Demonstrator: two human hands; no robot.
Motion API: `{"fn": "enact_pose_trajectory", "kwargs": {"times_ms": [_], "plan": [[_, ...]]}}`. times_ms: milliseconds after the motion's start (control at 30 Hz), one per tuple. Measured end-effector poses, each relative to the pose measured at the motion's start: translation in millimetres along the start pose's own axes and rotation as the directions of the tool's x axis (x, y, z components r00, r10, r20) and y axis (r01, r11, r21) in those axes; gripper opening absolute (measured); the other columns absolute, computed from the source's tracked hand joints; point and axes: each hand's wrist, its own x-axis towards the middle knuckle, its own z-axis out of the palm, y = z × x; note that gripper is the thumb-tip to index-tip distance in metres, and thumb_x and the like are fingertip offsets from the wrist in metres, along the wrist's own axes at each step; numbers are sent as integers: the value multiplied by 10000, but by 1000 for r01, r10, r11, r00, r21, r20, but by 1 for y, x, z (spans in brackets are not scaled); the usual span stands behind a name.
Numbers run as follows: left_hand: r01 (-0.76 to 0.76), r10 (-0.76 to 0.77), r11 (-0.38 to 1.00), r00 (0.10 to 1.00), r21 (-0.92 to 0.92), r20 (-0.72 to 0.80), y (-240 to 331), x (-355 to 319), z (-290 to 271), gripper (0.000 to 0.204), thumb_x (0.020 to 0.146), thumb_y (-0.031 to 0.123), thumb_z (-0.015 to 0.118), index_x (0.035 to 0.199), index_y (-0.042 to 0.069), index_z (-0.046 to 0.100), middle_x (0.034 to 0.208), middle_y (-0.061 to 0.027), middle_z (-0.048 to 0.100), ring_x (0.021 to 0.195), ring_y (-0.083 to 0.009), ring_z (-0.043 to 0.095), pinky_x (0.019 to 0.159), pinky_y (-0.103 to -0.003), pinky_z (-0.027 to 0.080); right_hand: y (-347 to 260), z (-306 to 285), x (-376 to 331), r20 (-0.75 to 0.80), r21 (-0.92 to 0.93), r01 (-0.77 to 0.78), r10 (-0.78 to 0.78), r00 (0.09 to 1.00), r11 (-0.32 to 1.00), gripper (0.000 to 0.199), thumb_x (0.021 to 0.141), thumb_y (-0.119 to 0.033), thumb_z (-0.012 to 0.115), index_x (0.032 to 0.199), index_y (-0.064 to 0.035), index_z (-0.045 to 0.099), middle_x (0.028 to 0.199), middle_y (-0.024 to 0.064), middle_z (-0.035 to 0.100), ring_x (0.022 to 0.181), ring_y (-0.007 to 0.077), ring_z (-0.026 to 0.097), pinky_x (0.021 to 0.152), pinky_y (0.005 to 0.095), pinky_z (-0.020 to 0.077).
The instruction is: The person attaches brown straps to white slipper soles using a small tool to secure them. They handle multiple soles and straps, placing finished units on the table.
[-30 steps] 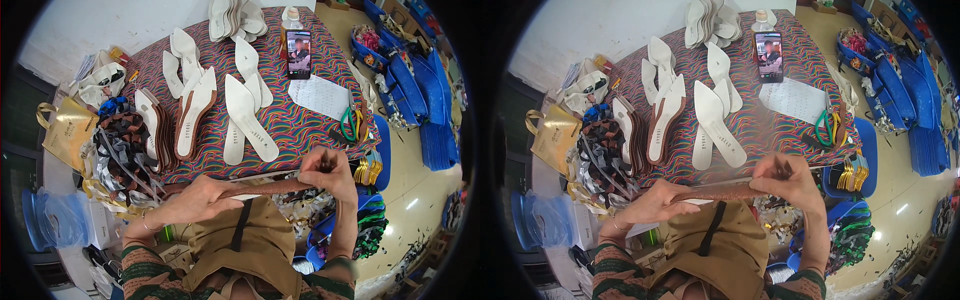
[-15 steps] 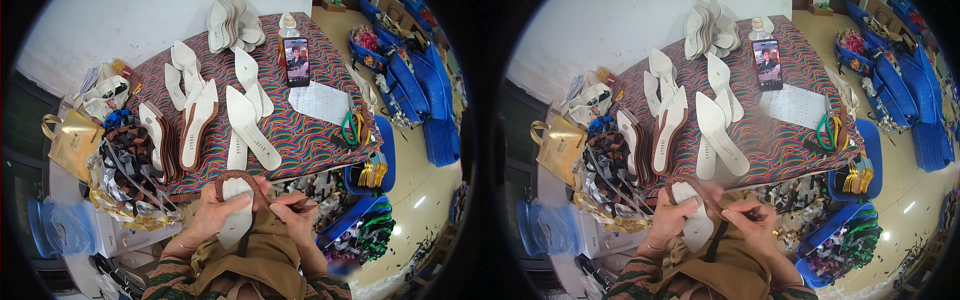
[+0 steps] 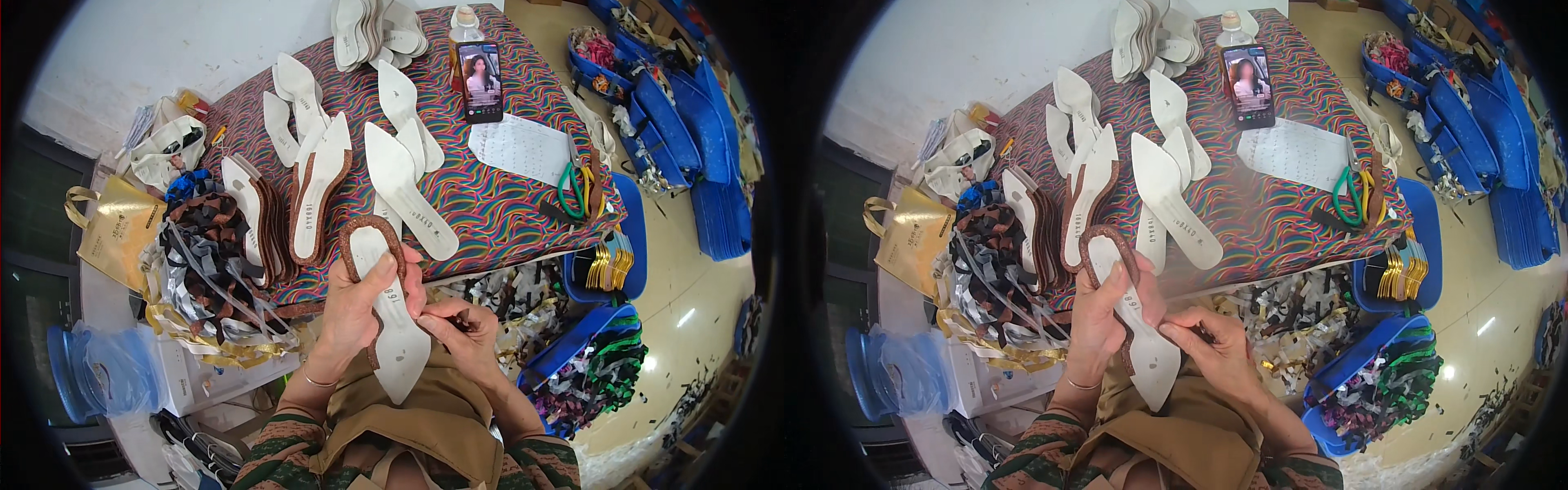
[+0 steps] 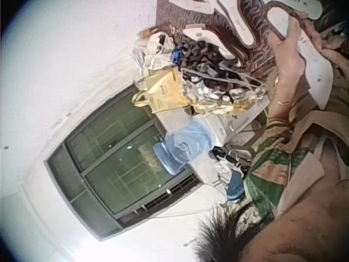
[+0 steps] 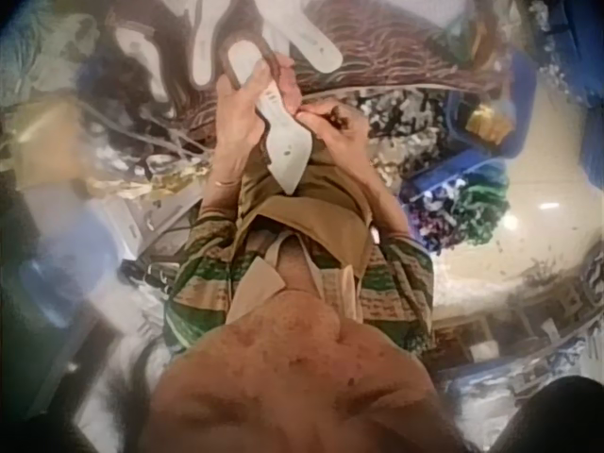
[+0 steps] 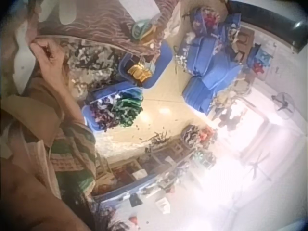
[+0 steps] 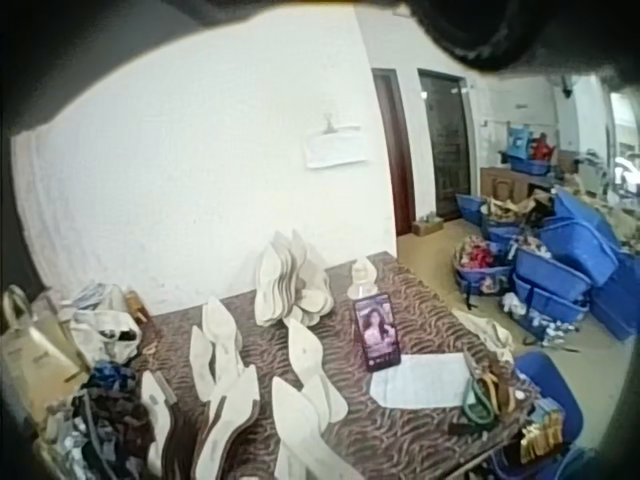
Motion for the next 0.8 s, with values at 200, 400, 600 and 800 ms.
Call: {"fn": "enact_pose_trajectory", "kwargs": {"times_ms": [200, 400, 600, 800], "plan": [[31, -16, 966, 998, -255, 63, -3, 10, -5, 235, 987, 146, 520, 1124, -42, 549, 840, -123, 618, 685, -206, 602, 629, -343, 490, -2, -8, 21, 150, -275, 217, -181, 972, 937, 70, 831, 7, 703, 874, 13, 648, 741, 9, 646, 617, 27, 516, 519, 208, 392], [90, -99, 994, 981, 57, 168, -3, 10, -1, 341, 926, 41, 523, 1255, -48, 512, 1228, -214, 586, 1144, -275, 572, 973, -377, 461, 4, -17, 35, 103, -266, 267, -249, 963, 926, 99, 797, 1, 707, 847, 10, 622, 755, 15, 635, 624, 42, 514, 536, 206, 406], [85, -91, 985, 995, 148, 32, -17, 6, -3, 285, 909, -3, 493, 1168, -54, 601, 1345, -233, 522, 1268, -281, 495, 1070, -407, 393, -15, -13, 49, 139, -299, 319, -290, 947, 899, 153, 836, -24, 685, 986, -5, 667, 883, 41, 656, 731, 64, 548, 624, 216, 436], [20, -15, 990, 999, 143, -36, 1, 17, -10, 210, 953, 99, 521, 1090, -29, 616, 1167, -257, 628, 917, -231, 680, 800, -333, 564, -23, -17, 34, 103, 42, -74, 69, 992, 996, 248, 876, -3, 627, 1123, 13, 639, 916, 29, 658, 747, 94, 572, 650, 240, 458]]}}
